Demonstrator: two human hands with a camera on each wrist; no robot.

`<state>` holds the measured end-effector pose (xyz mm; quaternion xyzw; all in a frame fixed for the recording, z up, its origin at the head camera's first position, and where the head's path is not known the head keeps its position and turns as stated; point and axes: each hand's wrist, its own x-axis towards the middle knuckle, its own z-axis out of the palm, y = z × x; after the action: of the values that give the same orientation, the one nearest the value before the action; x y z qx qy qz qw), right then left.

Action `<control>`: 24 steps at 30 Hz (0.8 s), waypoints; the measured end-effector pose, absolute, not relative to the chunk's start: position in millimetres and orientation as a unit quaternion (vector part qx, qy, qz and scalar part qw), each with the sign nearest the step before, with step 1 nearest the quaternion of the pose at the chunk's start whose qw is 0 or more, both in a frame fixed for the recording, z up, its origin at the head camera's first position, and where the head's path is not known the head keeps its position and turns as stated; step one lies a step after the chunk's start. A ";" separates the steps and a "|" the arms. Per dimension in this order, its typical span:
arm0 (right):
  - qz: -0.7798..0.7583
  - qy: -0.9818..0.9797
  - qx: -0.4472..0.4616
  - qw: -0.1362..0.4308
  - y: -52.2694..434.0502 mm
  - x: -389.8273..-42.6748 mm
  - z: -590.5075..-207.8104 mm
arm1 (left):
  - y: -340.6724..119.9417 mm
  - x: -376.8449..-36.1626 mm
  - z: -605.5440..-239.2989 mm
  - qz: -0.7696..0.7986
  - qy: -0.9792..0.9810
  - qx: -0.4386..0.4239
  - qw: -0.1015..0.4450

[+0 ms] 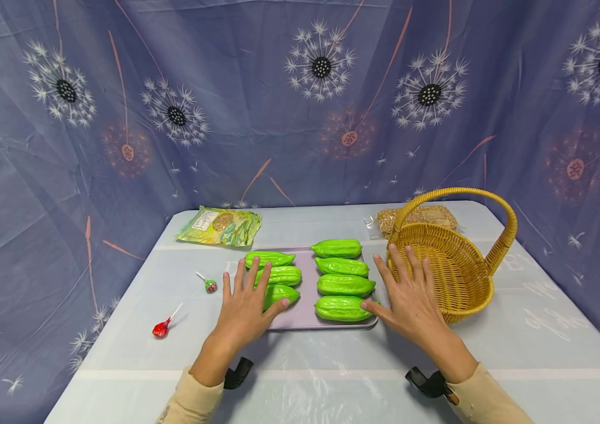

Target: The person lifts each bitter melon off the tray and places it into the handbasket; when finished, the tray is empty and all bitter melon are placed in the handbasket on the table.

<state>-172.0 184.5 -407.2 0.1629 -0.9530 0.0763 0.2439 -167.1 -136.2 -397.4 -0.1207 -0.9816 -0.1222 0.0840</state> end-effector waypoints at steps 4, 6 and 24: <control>0.079 -0.952 0.165 0.245 183.9 -171.9 -406.7 | -138.1 -166.5 -396.1 -0.127 -0.981 -0.118 0.082; 0.080 -0.952 0.166 0.245 183.9 -172.0 -406.9 | -139.3 -166.2 -395.6 -0.130 -0.981 -0.117 0.084; 0.090 -0.947 0.177 0.253 183.6 -172.1 -406.9 | -152.8 -166.2 -396.5 -0.166 -0.973 -0.122 0.104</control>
<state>-172.1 183.6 -406.9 0.1770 -0.9468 0.0898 0.2535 -166.2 -152.8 -396.5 -0.1215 -0.9731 -0.1659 0.1042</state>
